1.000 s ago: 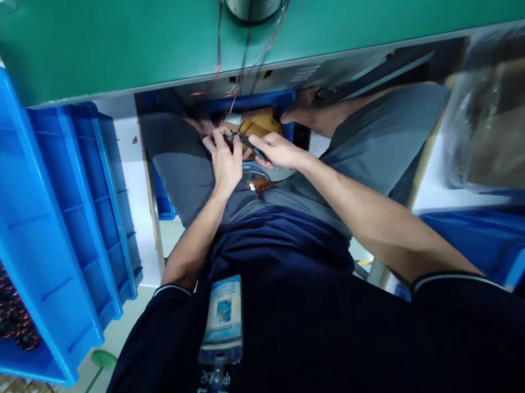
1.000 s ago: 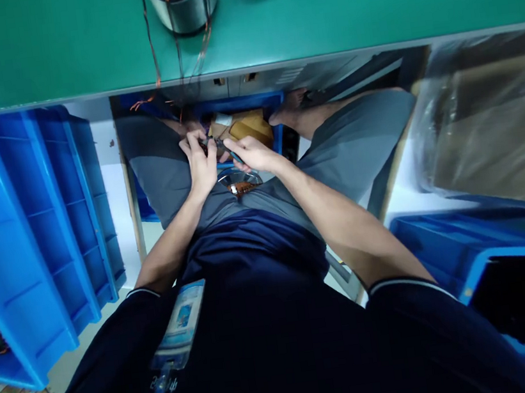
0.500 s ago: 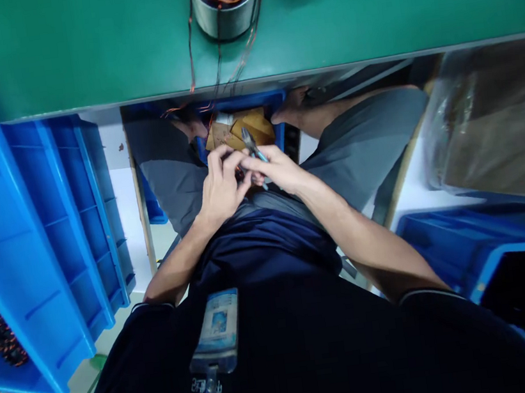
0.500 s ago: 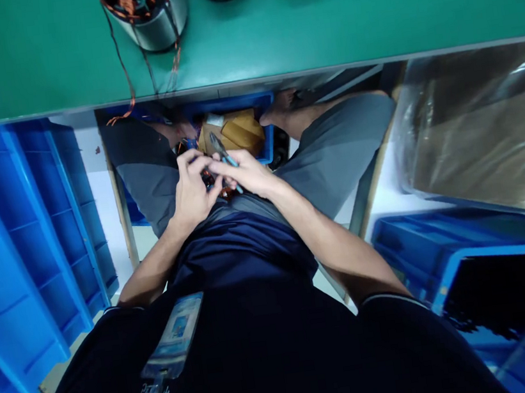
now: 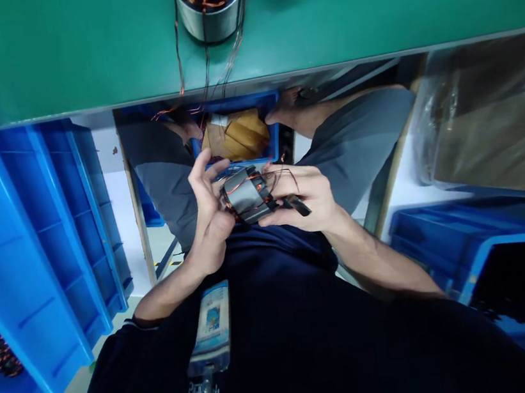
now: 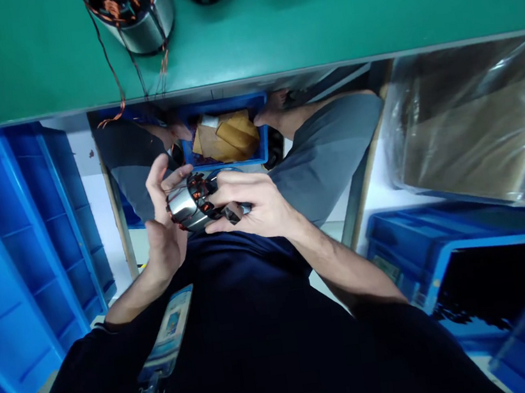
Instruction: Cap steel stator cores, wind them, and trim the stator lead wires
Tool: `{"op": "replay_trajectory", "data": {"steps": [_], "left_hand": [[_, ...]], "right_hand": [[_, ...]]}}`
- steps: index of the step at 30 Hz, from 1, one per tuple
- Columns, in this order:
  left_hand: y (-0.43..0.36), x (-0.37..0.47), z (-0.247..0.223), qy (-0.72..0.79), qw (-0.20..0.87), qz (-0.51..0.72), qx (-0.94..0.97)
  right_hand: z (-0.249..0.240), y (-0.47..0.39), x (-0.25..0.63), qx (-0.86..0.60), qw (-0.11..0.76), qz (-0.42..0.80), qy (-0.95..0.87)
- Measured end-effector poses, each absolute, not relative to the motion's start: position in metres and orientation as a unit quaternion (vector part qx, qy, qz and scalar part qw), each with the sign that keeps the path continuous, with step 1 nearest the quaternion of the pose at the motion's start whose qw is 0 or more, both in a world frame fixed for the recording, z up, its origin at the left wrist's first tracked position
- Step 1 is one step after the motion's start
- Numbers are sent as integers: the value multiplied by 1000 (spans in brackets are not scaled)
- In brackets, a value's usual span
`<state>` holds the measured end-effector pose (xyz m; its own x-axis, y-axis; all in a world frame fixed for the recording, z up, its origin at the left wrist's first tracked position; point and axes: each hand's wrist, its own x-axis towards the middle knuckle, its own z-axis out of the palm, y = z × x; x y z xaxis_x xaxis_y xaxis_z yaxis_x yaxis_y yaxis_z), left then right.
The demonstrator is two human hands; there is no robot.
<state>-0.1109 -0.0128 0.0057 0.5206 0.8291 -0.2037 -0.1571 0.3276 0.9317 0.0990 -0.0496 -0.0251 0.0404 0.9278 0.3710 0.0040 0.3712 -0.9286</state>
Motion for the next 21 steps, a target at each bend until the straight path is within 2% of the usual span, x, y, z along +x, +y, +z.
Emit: {"op": "replay_trajectory", "data": {"steps": [4,10,16,21], "left_hand": [[-21,-113,26,303,821,270,401],[-20,-114,24,331,813,283,387],[-12,-106,8,303,725,375,492],[-10,-102,8,321,677,373,547]], "right_hand": [[-15,-47,104,-402,569,371,-614],[0,-44,109,-412,525,368,-648],[28,-55,81,-569,581,359,-458],[37,-53,67,-559,627,380,-387]]}}
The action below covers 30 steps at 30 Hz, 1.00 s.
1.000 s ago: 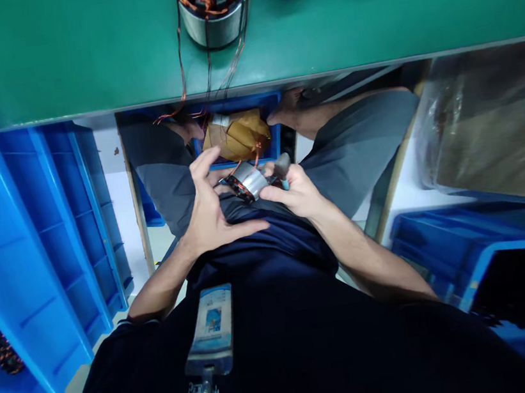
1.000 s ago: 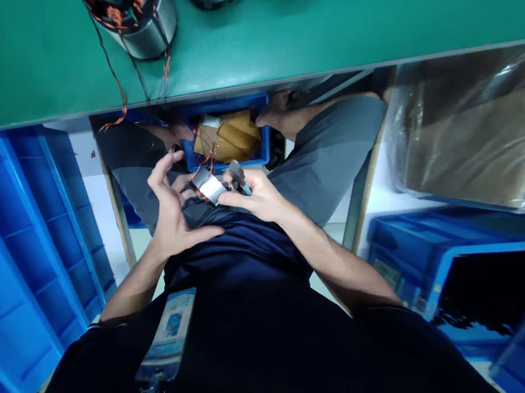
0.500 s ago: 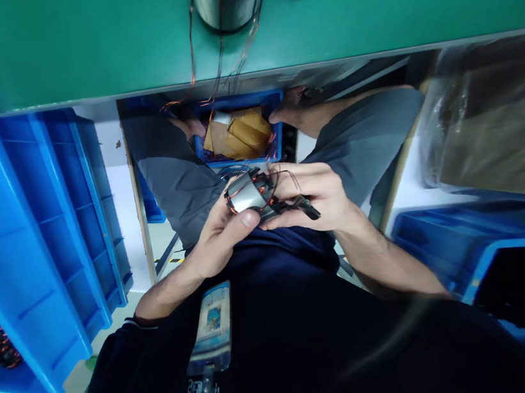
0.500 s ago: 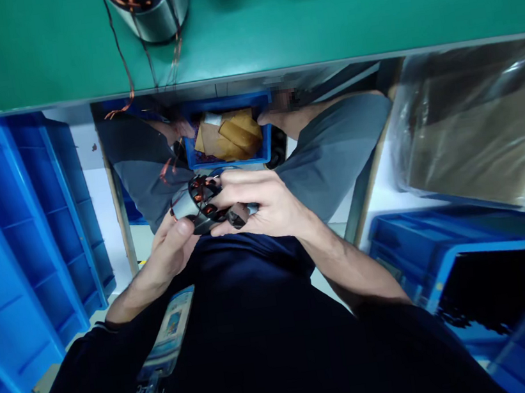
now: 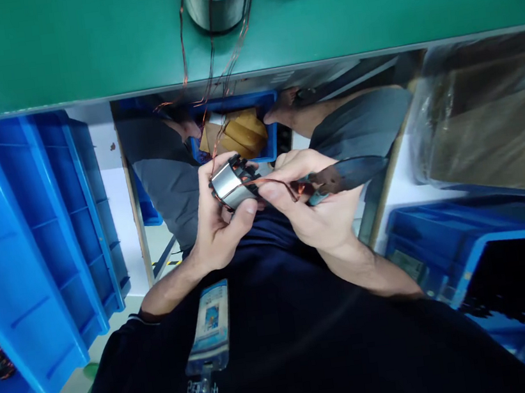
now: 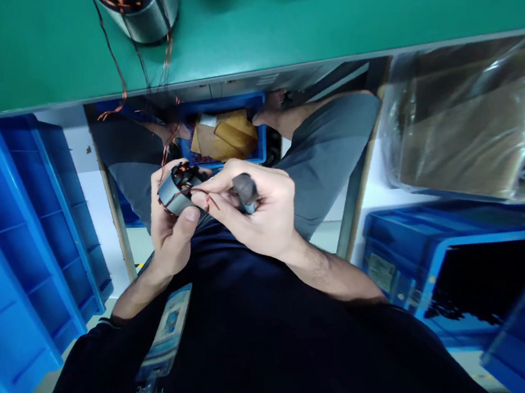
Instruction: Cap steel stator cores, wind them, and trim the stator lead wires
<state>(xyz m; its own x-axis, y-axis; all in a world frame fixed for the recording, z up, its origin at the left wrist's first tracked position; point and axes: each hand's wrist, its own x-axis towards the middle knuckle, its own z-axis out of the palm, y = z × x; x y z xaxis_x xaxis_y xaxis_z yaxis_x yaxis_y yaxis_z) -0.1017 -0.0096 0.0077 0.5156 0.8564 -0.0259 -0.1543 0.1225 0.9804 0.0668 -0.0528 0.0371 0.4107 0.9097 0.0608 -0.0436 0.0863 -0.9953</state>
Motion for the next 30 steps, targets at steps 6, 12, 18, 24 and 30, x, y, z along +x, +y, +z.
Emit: {"op": "replay_trajectory", "data": {"steps": [6,12,18,24,30], "left_hand": [[-11,-95,12,344,737,370,449],[-4,-93,22,360,766,374,379],[-6,-94,25,350,762,365,405],[-11,-96,25,350,760,343,426],[-17,-102,21,343,766,333,430]], "right_hand": [[36,-42,82,-513,628,567,-146],[39,-78,112,-611,490,512,-353],[58,-93,124,-609,347,316,-639],[60,-88,120,-586,342,327,-658],[64,-89,121,-577,338,308,-677]]}}
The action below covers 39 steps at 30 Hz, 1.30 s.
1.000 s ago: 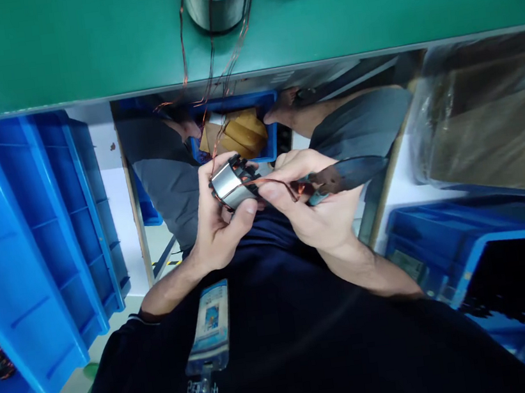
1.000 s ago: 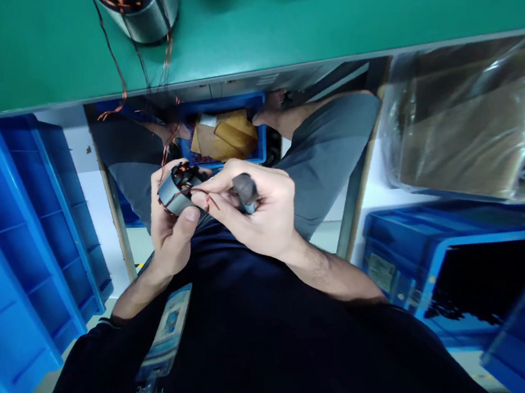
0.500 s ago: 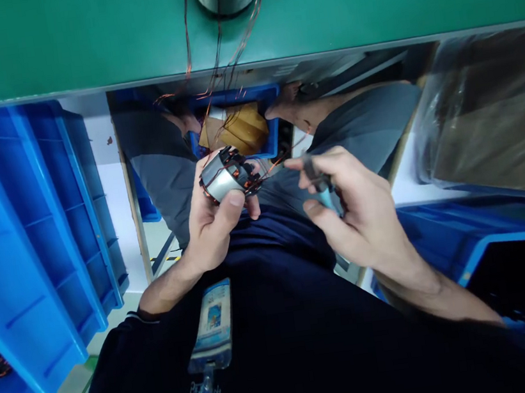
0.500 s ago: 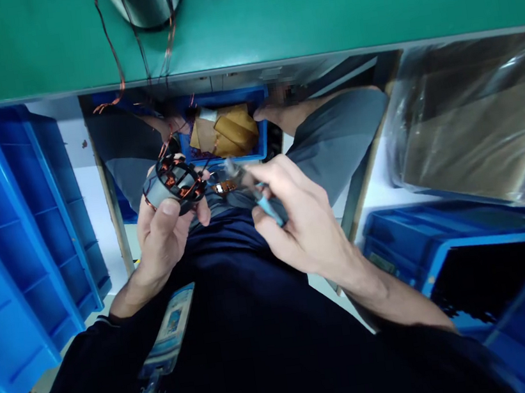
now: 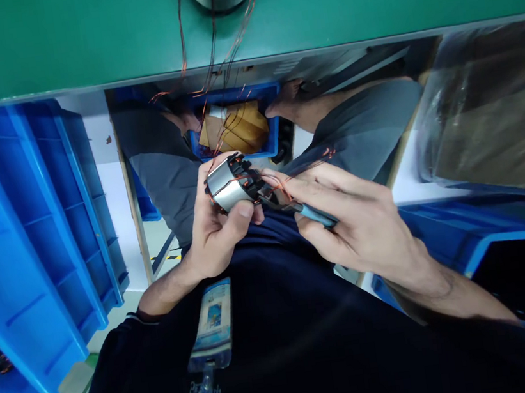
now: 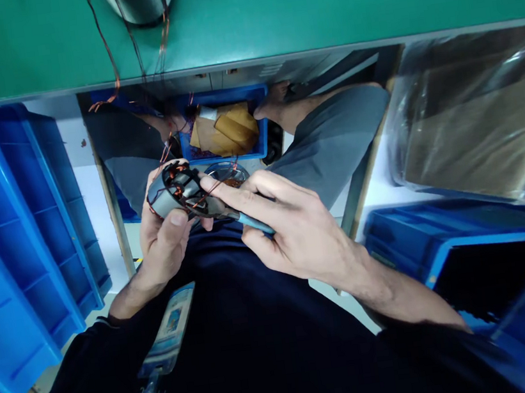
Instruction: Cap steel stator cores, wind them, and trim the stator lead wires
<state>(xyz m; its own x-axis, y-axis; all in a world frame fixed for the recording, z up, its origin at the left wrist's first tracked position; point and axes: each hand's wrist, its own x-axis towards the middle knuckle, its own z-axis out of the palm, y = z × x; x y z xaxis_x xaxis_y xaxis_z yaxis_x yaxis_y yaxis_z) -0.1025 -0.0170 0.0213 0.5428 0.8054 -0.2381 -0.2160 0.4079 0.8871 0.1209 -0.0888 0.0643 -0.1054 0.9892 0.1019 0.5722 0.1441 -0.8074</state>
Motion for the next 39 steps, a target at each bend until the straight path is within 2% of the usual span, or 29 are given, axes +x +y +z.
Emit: {"op": "replay_trajectory", "data": {"steps": [5,8,12,17,25,30,36,39], "left_hand": [[-25,-104,0,342,763,349,422],[-28,-101,-11,382,775,334,375],[-33,-97,-7,434,783,315,315],[-35,-99,15,389,777,346,354],[-32,-106,25,344,731,335,485],[-33,-105,24,325,689,355,542],[-30,-105,27,326,659,354,578],[-32,-106,24,349,652,348,576]], "right_hand": [[45,-88,120,-592,356,288,-663],[20,-85,117,-585,386,340,-627],[3,-88,115,-589,369,393,-602],[24,-92,118,-597,326,319,-660],[51,-90,120,-597,337,230,-691],[56,-96,117,-587,353,298,-665],[55,-96,119,-594,358,309,-651],[53,-95,124,-567,368,373,-635]]}}
